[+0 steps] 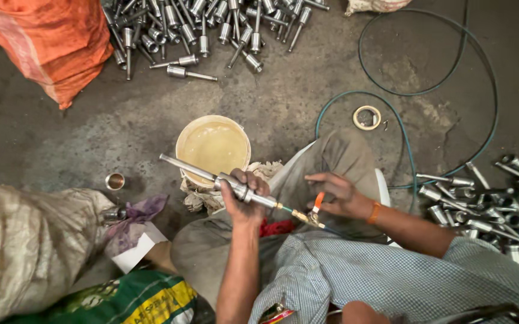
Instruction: The person repeatedly picks up cylindrical metal parts, inserts them into a cleaning tool, and sprays them over a bucket. After each spray, the person removes the part and places it into a nearby crate. The process is repeated for multiple parts.
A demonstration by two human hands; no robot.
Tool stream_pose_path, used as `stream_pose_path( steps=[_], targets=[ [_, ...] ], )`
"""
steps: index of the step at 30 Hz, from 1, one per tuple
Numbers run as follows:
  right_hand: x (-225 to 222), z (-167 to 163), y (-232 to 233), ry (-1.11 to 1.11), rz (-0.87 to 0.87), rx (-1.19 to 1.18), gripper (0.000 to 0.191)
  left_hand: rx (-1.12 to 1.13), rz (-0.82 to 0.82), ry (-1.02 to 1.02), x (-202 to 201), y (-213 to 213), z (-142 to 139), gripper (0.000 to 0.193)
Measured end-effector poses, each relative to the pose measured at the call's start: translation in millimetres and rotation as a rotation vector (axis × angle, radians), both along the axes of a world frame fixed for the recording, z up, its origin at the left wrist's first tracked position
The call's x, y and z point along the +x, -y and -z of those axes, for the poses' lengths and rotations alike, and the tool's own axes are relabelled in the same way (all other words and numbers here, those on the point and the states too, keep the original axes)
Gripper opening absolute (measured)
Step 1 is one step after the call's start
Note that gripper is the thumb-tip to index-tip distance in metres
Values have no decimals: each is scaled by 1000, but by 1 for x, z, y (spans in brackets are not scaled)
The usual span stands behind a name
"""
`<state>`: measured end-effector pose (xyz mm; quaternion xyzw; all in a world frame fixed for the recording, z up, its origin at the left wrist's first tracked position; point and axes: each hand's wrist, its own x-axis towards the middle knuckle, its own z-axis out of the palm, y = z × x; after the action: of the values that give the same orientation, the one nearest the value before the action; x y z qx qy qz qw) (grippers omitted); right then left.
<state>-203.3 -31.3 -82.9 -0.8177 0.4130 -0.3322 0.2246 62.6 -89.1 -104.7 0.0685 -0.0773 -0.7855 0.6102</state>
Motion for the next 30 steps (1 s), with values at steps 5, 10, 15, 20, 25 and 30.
stream_pose_path(
  steps=[5, 10, 15, 20, 25, 30],
  targets=[
    [29, 22, 12, 710, -391, 1107, 45, -351, 189, 193, -18, -24, -55, 51],
    [82, 12, 12, 1050, -904, 1120, 40, -915, 384, 590, -24, -19, -109, 48],
    [72, 24, 25, 971, -1013, 1159, 36, -630, 167, 495, -32, -23, -90, 43],
    [43, 75, 36, 675, -841, 1556, 30, -286, -62, 595, -47, -28, -28, 36],
    [42, 89, 38, 582, -722, 888, 28, -119, -171, 745, -62, -25, -3, 26],
    [39, 83, 58, -60, -81, 410, 47, 295, -483, 959, -94, -9, -11, 17]
  ],
)
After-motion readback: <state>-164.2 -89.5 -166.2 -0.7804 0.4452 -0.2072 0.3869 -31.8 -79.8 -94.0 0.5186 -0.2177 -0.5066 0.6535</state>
